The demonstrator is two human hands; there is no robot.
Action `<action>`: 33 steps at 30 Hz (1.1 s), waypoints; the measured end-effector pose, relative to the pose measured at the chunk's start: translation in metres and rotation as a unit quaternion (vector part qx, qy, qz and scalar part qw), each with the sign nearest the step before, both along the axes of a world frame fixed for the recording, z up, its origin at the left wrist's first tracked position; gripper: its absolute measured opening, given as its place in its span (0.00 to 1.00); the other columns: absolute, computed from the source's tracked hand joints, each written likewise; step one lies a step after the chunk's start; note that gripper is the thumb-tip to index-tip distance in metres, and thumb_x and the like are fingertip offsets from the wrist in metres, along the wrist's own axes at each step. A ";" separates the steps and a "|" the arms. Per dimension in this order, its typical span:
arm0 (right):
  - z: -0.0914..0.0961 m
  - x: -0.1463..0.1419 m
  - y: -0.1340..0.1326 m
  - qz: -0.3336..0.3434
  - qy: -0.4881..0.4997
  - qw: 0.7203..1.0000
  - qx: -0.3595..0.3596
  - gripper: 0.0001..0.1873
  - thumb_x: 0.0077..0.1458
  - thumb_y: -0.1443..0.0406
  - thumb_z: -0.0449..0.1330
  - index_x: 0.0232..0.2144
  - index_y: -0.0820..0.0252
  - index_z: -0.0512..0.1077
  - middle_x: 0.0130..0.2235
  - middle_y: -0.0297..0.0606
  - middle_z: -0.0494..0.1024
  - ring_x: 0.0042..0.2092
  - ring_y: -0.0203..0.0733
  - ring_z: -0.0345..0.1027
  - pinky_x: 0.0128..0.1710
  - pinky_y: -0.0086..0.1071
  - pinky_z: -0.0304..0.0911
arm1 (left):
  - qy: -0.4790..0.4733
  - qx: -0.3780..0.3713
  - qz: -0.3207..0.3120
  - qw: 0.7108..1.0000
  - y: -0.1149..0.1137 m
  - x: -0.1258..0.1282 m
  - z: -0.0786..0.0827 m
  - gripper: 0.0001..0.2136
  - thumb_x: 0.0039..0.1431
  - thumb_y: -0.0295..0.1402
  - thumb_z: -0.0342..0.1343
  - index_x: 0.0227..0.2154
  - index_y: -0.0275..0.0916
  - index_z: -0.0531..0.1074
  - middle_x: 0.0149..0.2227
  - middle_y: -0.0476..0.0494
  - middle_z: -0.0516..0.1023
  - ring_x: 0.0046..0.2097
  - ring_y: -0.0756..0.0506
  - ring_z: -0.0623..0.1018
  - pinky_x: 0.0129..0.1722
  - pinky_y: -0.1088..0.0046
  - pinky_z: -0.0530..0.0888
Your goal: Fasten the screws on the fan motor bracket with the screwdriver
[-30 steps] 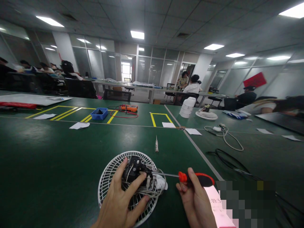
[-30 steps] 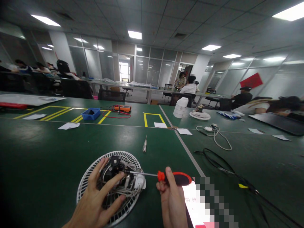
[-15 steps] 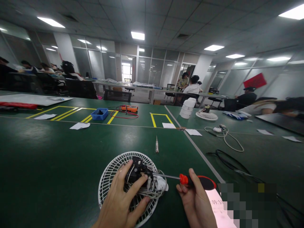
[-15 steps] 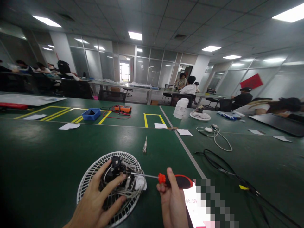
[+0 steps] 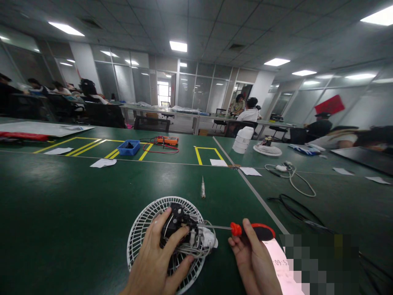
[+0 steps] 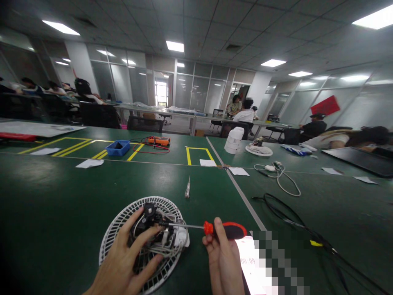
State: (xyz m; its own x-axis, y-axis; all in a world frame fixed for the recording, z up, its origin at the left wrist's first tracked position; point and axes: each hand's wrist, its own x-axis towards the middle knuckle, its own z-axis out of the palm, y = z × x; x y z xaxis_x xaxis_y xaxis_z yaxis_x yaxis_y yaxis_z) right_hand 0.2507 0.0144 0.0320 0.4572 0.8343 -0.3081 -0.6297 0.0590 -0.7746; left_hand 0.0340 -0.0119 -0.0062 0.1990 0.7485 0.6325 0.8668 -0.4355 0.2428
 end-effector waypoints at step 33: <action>0.013 0.009 0.002 0.002 0.077 0.997 0.013 0.28 0.27 0.69 0.79 0.36 0.57 0.78 0.42 0.34 0.81 0.45 0.42 0.76 0.45 0.32 0.76 | 0.036 0.051 -0.029 0.998 0.003 -0.005 0.002 0.27 0.64 0.38 0.57 0.65 0.59 0.62 0.74 0.36 0.43 0.66 0.28 0.64 0.55 0.41 0.75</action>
